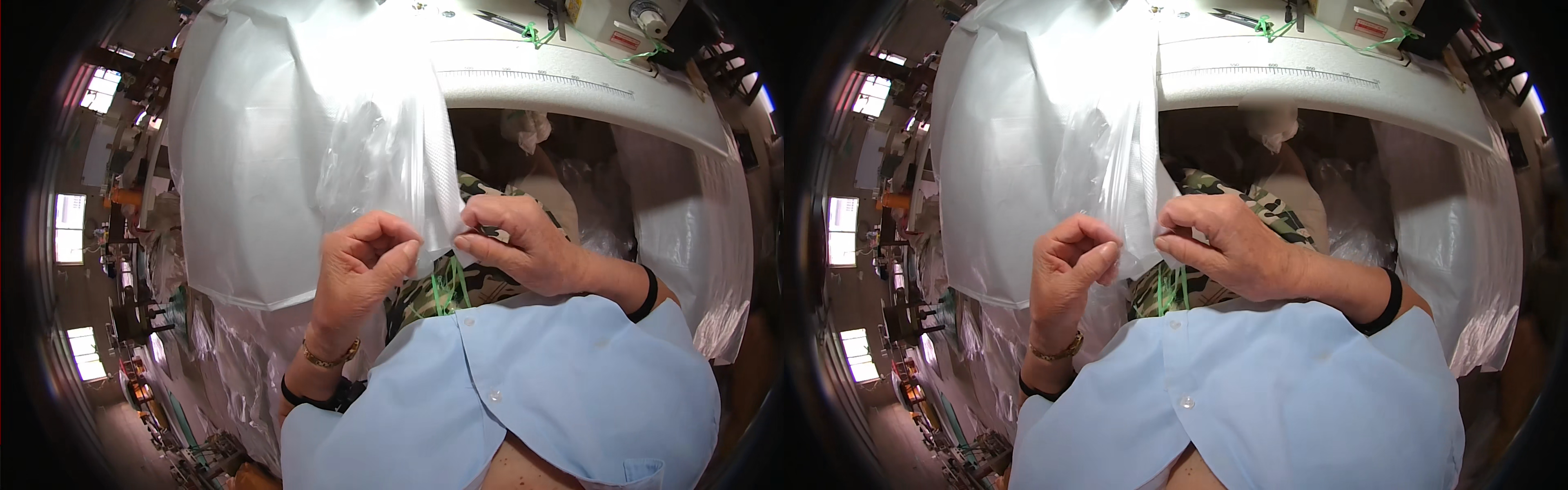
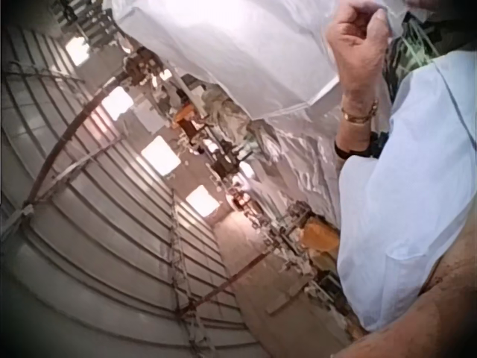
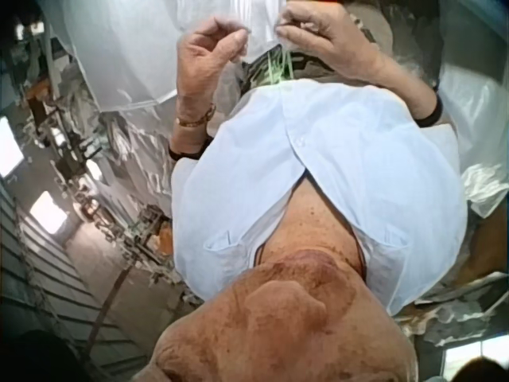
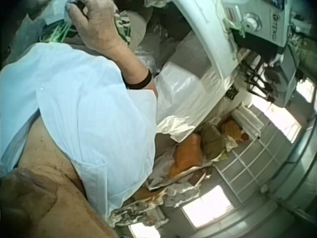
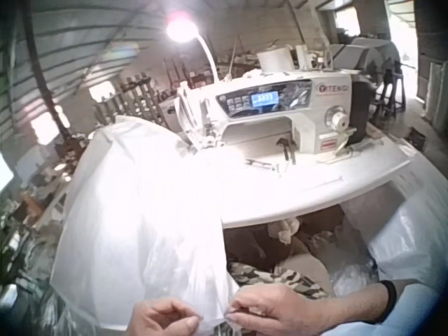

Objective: Sewing the edges of large white plastic sheets using an industrial sewing machine.

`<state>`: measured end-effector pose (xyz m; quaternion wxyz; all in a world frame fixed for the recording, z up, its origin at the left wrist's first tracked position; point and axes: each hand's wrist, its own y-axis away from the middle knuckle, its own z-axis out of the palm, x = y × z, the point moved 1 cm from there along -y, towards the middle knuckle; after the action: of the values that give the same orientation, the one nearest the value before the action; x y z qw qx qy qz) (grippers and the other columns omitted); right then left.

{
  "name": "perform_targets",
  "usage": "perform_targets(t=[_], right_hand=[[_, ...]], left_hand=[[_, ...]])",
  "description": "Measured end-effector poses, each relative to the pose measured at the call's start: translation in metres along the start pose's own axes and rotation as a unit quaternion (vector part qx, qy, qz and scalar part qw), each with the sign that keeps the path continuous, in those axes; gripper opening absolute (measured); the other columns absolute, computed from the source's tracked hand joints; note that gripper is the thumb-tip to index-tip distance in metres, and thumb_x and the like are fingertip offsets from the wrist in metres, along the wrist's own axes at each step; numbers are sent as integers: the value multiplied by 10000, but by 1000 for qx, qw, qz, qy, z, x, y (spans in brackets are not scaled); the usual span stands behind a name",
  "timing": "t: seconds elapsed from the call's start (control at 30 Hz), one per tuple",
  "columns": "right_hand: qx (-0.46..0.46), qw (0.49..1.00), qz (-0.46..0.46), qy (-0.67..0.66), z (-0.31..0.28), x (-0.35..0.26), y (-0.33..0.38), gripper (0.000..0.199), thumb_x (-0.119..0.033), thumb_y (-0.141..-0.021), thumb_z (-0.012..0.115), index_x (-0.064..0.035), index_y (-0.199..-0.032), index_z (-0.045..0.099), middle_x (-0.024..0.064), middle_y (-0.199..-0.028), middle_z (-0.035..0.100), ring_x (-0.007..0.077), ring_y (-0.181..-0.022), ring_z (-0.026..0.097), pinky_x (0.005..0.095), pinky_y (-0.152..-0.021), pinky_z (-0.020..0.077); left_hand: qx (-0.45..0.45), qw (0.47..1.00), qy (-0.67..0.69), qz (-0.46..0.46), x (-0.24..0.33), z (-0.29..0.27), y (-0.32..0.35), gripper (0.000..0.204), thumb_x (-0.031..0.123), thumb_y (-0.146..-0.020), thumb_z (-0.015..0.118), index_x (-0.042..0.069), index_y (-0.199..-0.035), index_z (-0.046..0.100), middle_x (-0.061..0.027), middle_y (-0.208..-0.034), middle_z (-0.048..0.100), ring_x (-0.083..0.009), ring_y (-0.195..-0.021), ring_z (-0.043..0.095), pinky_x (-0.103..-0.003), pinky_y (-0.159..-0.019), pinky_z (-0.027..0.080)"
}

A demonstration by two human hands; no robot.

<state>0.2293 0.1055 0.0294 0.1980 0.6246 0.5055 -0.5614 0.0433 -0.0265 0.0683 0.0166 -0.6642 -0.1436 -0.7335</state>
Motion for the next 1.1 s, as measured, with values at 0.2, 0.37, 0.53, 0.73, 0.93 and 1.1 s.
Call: perform_targets(t=[0.2, 0.37, 0.53, 0.73, 0.93, 1.1], right_hand=[[-34, 997, 48, -53, 13, -2, -11, 216, -148, -949, 642, 13, -845, 541, 114, -690, 531, 212, -614, 512, 348, -593, 426], [-14, 996, -41, 78, 21, -9, -12, 152, -105, -899, 672, -32, -830, 558, 85, -706, 537, 258, -653, 534, 360, -650, 408], [11, 981, -115, 157, 29, -12, -17, 153, -55, -821, 697, -52, -797, 545, 81, -702, 532, 286, -655, 560, 387, -662, 418], [9, 952, -158, 261, 34, -15, -18, 217, -66, -717, 740, -63, -775, 531, 61, -688, 508, 256, -654, 566, 363, -644, 428], [3, 888, -231, 397, 43, -12, -19, 153, -133, -728, 679, -99, -733, 530, 16, -662, 517, 159, -606, 533, 314, -570, 399], [-13, 903, -281, 325, 29, 7, -26, 190, -109, -727, 732, -45, -854, 606, 46, -775, 557, 207, -698, 554, 346, -668, 467]], left_hand=[[2, 996, -79, 37, -8, 5, 9, 56, 12, -944, 636, -16, -989, 654, 17, -855, 655, -10, -776, 574, -180, -701, 469], [25, 990, -128, 49, -14, 3, 15, 100, -15, -924, 640, -35, -1014, 678, -1, -854, 665, -25, -738, 583, -189, -673, 477], [39, 966, -212, 144, -16, 4, 14, 114, -30, -910, 639, -57, -1011, 683, -21, -816, 661, -52, -713, 596, -213, -649, 494], [42, 991, -114, 54, -13, 4, 15, 136, 88, -974, 629, -36, -971, 685, 2, -749, 626, -50, -656, 567, -206, -591, 470], [28, 999, -5, -40, -21, -1, 1, 263, 211, -1004, 637, 20, -823, 636, 34, -671, 578, -12, -583, 494, -180, -506, 387], [81, 988, -112, -62, -13, -11, 2, 191, 79, -960, 622, 4, -785, 611, 21, -646, 565, -34, -542, 478, -224, -488, 374]])
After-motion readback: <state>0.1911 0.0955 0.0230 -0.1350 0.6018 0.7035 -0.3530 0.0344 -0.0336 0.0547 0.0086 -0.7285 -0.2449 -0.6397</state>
